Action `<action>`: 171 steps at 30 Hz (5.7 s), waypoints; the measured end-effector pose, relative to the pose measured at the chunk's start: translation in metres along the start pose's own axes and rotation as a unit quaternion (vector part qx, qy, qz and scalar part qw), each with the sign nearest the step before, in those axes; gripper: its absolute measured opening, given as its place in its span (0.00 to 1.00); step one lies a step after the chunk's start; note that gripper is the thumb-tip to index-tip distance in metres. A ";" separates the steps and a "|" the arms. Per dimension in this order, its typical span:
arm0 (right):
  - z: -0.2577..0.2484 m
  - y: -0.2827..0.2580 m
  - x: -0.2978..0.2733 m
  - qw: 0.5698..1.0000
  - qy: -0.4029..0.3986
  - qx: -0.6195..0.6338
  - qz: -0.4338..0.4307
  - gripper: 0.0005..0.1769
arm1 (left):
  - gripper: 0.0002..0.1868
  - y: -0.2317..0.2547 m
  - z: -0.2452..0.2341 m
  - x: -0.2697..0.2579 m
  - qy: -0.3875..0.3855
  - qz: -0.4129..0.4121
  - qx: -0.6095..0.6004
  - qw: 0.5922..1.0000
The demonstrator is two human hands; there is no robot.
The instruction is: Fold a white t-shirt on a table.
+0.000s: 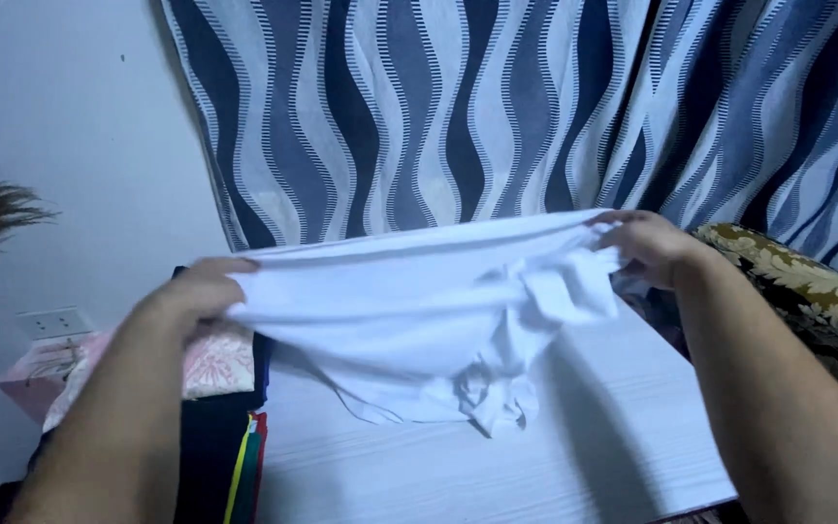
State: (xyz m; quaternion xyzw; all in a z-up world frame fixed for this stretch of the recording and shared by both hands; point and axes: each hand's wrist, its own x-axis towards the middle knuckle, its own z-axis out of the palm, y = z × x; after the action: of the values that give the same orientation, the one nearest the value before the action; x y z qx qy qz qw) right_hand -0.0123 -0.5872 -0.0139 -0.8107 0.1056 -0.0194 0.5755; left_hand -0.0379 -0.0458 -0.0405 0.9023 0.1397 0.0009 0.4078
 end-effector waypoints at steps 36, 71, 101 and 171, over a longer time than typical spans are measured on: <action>-0.036 -0.059 -0.045 0.981 0.073 0.167 -0.065 0.17 | 0.09 0.005 -0.067 0.026 0.045 0.021 -0.313 0.948; 0.139 0.084 0.057 0.944 -0.173 0.035 -0.278 0.43 | 0.17 0.090 0.070 -0.008 -0.137 0.313 -0.426 0.838; 0.007 0.179 0.082 0.961 0.191 -0.179 -0.095 0.27 | 0.17 -0.010 0.032 0.002 0.060 0.012 -0.320 0.945; 0.119 0.114 -0.029 0.982 -0.091 -0.034 -0.164 0.14 | 0.16 0.055 0.214 -0.056 -0.257 0.154 -0.474 0.828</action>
State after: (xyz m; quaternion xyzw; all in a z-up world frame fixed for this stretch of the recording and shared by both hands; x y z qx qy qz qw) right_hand -0.0389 -0.5065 -0.1580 -0.8348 -0.0804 -0.0362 0.5434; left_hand -0.0537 -0.2521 -0.1371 0.5760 -0.1286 -0.1021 0.8008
